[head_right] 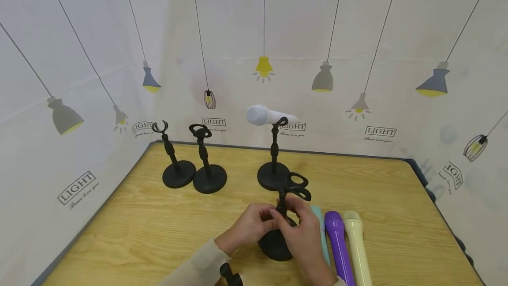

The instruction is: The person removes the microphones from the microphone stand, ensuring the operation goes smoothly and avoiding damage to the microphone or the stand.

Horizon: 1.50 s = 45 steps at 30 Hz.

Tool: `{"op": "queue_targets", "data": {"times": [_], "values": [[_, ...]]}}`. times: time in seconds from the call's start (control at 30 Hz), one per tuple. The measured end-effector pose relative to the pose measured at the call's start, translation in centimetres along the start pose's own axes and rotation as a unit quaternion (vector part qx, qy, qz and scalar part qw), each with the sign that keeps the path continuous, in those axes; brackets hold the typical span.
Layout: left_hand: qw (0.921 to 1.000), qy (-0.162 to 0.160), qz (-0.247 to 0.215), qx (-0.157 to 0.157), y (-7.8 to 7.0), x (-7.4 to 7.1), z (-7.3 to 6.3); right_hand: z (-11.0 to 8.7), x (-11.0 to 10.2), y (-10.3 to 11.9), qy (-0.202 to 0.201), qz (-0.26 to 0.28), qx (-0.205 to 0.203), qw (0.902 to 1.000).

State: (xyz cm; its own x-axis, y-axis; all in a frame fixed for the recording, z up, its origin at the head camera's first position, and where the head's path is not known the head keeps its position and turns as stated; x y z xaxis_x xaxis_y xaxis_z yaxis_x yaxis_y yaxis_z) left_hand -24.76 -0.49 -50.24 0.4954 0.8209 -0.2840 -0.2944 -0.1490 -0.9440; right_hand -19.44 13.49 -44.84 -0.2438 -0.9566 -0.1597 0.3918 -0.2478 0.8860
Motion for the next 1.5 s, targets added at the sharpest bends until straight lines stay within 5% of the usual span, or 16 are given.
{"op": "queue_targets", "data": {"times": [0.43,0.77,0.9,1.13,1.5], "values": [[0.9998,-0.002,0.001,0.021,-0.2,0.2,0.0,-0.1,-0.1,-0.3,0.005,0.028,0.007,0.9996],[0.9998,-0.004,0.006,0.020,-0.6,0.3,0.0,0.2,-0.5,-0.9,0.109,0.035,-0.035,0.9928],[0.9998,-0.002,0.014,0.017,-0.4,0.2,0.1,0.3,-0.5,-1.1,0.133,0.034,-0.012,0.9905],[0.9997,-0.007,0.021,-0.002,-0.1,-0.1,0.2,0.0,0.1,-0.8,0.081,-0.028,0.095,0.9918],[0.9997,-0.008,0.019,0.011,-0.1,0.0,0.3,-0.1,-0.6,-0.8,0.047,-0.040,0.060,0.9963]]}}
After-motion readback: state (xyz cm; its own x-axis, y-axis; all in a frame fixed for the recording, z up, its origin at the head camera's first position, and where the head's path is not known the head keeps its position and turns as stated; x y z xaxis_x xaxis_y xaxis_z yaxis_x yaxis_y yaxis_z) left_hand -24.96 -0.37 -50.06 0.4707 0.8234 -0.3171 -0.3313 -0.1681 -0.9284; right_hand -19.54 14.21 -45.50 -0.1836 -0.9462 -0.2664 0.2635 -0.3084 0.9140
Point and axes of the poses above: each hand's wrist, its own z-axis towards the middle knuckle, its own x-axis out of the palm, y = z × x, the point moved 5 cm from there along z, towards the middle knuckle, and after that the axes turned 4 degrees about x, right-handed, at the moved point
